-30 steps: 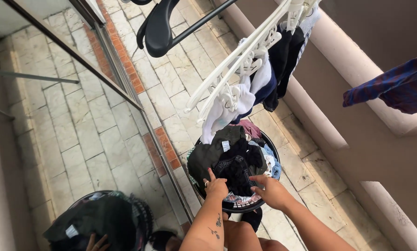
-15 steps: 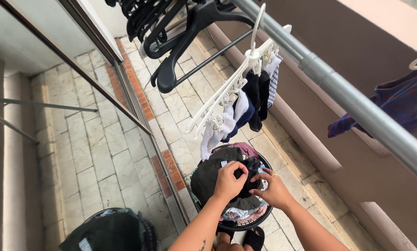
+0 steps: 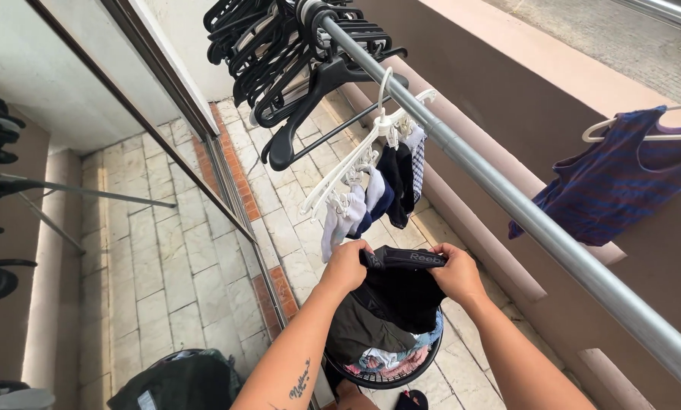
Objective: Hang washed laundry on a drying rack on a balcony.
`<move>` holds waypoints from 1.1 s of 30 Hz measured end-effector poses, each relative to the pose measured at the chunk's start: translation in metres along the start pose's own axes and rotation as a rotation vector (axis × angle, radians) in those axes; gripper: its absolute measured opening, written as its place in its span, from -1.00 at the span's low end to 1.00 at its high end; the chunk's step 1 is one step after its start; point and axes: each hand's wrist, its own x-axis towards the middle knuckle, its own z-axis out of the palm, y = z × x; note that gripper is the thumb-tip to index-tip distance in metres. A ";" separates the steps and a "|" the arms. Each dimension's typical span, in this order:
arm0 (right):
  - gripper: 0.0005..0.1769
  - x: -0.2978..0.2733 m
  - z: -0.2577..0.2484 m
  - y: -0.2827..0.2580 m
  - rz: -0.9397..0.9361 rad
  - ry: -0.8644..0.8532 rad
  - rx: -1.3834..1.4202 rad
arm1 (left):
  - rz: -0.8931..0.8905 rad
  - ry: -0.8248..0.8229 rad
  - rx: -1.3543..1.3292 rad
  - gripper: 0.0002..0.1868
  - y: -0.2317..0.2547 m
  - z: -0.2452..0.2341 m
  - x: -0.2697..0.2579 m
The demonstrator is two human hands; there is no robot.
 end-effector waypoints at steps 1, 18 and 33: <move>-0.82 0.003 0.001 0.009 0.009 0.001 -0.001 | -0.001 -0.008 -0.003 -0.67 0.000 0.004 -0.002; -0.71 0.025 0.097 0.123 -0.070 0.097 -0.245 | -0.350 -0.109 -0.067 -0.62 -0.140 0.086 -0.008; -0.25 0.070 -0.060 0.024 -0.027 0.470 -0.478 | 0.049 -0.460 -0.278 -0.71 0.023 -0.072 0.020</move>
